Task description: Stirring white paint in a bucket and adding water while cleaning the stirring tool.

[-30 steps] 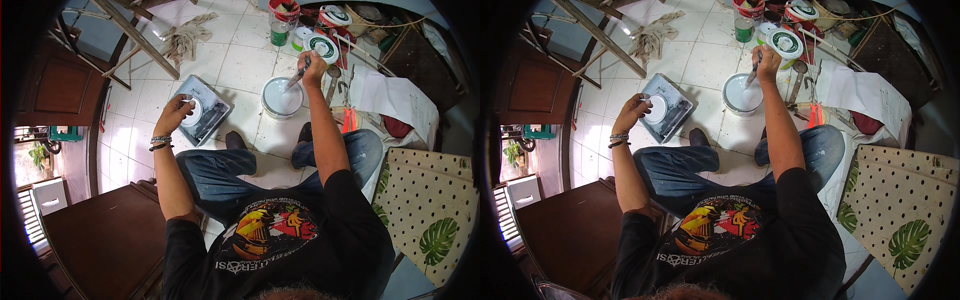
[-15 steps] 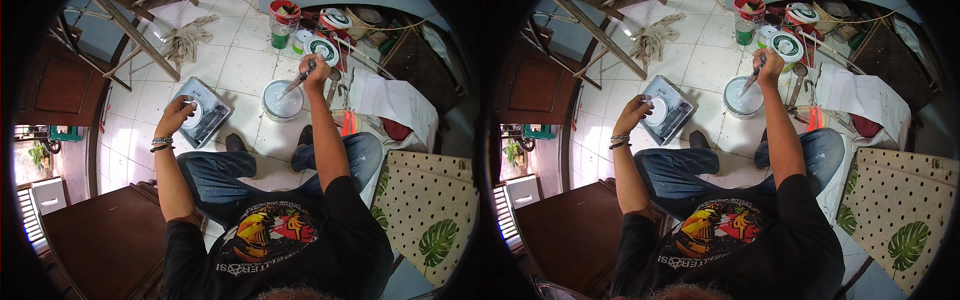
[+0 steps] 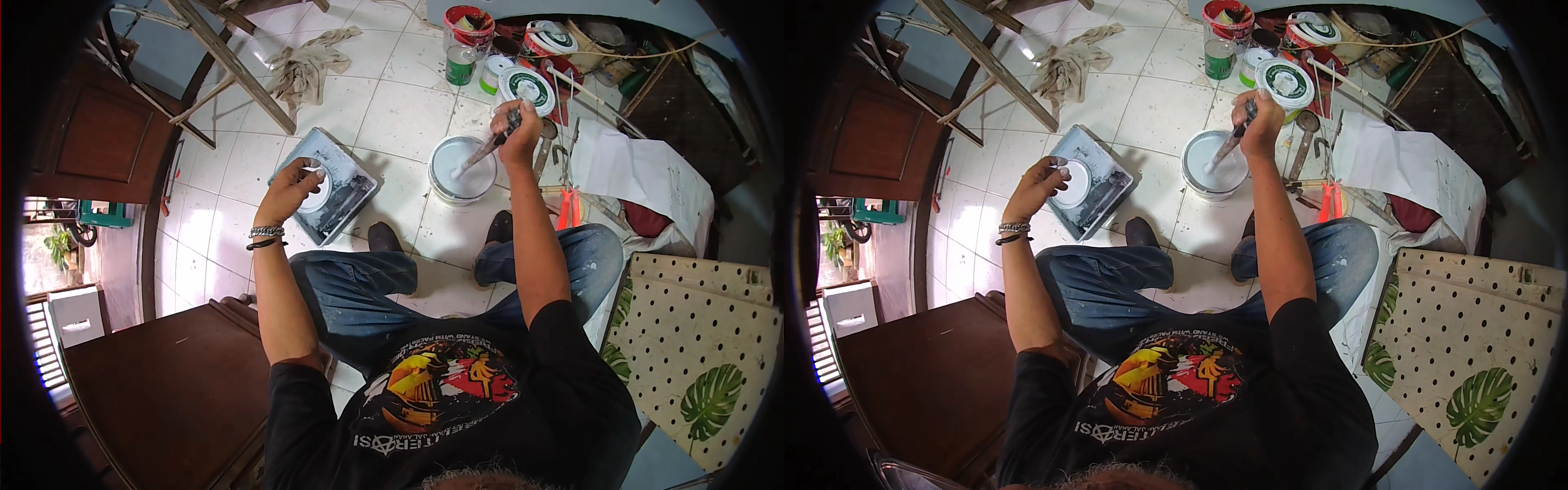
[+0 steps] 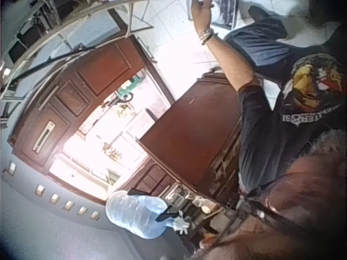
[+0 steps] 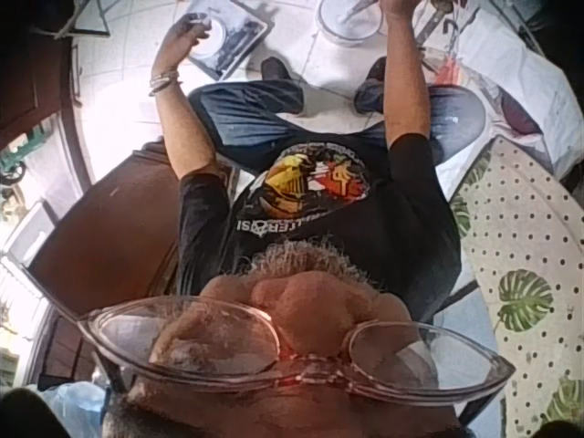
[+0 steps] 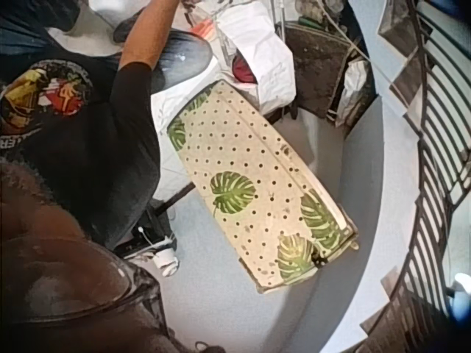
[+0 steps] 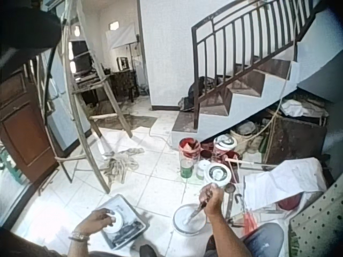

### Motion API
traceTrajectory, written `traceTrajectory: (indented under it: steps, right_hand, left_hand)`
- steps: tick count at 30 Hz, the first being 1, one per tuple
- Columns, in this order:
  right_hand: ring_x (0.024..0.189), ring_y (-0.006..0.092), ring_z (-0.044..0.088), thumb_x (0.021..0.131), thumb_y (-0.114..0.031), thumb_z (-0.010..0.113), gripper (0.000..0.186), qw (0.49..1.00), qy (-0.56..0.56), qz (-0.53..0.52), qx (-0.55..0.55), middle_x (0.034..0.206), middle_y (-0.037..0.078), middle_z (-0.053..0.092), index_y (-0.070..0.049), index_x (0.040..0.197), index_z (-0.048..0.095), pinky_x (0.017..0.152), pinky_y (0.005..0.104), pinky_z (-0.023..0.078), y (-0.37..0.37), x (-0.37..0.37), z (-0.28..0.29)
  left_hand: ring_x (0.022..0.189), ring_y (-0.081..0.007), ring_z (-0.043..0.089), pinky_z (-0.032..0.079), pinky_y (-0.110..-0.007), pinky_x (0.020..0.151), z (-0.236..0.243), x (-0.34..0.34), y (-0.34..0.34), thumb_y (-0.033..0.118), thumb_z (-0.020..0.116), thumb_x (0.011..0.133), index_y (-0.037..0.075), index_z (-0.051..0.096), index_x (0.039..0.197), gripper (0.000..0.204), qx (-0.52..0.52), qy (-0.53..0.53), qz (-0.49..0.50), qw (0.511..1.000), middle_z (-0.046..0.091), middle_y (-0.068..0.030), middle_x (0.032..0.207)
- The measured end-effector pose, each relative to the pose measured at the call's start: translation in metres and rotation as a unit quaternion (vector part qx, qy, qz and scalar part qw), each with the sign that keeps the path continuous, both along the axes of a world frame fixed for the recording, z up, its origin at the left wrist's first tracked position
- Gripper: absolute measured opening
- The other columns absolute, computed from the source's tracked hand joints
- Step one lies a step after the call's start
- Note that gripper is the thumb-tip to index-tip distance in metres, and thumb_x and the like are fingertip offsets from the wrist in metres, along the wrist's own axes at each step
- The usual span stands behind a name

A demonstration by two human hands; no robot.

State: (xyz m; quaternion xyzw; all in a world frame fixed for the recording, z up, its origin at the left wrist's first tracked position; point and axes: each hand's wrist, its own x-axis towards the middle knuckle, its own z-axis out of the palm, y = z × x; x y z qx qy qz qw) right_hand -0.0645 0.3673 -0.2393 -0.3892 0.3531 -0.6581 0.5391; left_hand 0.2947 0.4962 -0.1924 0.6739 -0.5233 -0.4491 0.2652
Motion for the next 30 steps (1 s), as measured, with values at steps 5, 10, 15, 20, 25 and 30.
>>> traceTrajectory:
  steps: [5, 10, 15, 20, 25, 30]
  right_hand:
    - [0.045, 0.0104, 0.042, 0.086, -0.039, 0.041, 0.050, 0.996, 0.053, -0.039, -0.056, 0.049, 0.003, 0.045, 0.005, 0.068, 0.055, 0.044, 0.0234, 0.032, -0.008, 0.004, -0.005]
    - [0.044, 0.0116, 0.042, 0.088, -0.035, 0.039, 0.048, 0.993, 0.110, -0.037, -0.030, 0.048, 0.004, 0.043, 0.004, 0.064, 0.056, 0.044, 0.0247, 0.032, -0.002, 0.013, -0.048]
    - [0.044, 0.0120, 0.043, 0.088, -0.036, 0.039, 0.050, 0.997, 0.071, 0.009, 0.004, 0.048, 0.004, 0.043, 0.004, 0.065, 0.055, 0.045, 0.0243, 0.034, -0.002, -0.003, -0.041]
    - [0.045, 0.0137, 0.042, 0.089, -0.038, 0.039, 0.047, 0.998, 0.059, 0.004, -0.018, 0.050, 0.005, 0.043, 0.003, 0.070, 0.051, 0.047, 0.0260, 0.037, -0.005, -0.007, 0.020]
    - [0.045, 0.0122, 0.043, 0.088, -0.040, 0.043, 0.051, 0.997, 0.033, 0.032, -0.054, 0.050, 0.005, 0.045, 0.006, 0.068, 0.055, 0.045, 0.0241, 0.035, -0.013, -0.002, 0.050]
    - [0.045, 0.0119, 0.044, 0.088, -0.041, 0.045, 0.051, 0.996, 0.031, 0.048, -0.065, 0.050, 0.005, 0.045, 0.005, 0.068, 0.055, 0.046, 0.0239, 0.035, -0.015, 0.001, 0.069]
  left_hand:
    - [0.075, -0.0142, 0.058, 0.044, -0.027, 0.070, -0.002, 0.001, 0.000, 0.029, 0.062, 0.084, -0.001, 0.054, 0.110, 0.041, -0.003, 0.000, -0.001, 1.000, 0.062, -0.0079, 0.084]
    - [0.075, -0.0140, 0.058, 0.044, -0.027, 0.069, 0.000, -0.004, -0.002, 0.030, 0.062, 0.083, -0.001, 0.054, 0.109, 0.041, -0.007, 0.004, 0.004, 1.000, 0.062, -0.0077, 0.081]
    - [0.074, -0.0143, 0.058, 0.044, -0.026, 0.068, -0.007, 0.003, -0.002, 0.030, 0.063, 0.083, -0.002, 0.054, 0.109, 0.042, -0.020, 0.016, -0.002, 1.000, 0.061, -0.0083, 0.081]
    - [0.074, -0.0141, 0.058, 0.044, -0.026, 0.067, -0.006, 0.003, 0.001, 0.030, 0.063, 0.083, -0.002, 0.054, 0.109, 0.042, -0.019, 0.010, -0.004, 1.000, 0.061, -0.0081, 0.080]
    - [0.073, -0.0139, 0.057, 0.044, -0.026, 0.067, -0.008, 0.003, -0.002, 0.030, 0.062, 0.084, -0.002, 0.054, 0.108, 0.041, -0.018, 0.000, -0.010, 1.000, 0.061, -0.0082, 0.079]
    - [0.072, -0.0136, 0.057, 0.043, -0.026, 0.066, -0.007, 0.002, -0.001, 0.030, 0.062, 0.084, -0.002, 0.054, 0.108, 0.041, -0.015, 0.005, -0.007, 1.000, 0.060, -0.0081, 0.078]
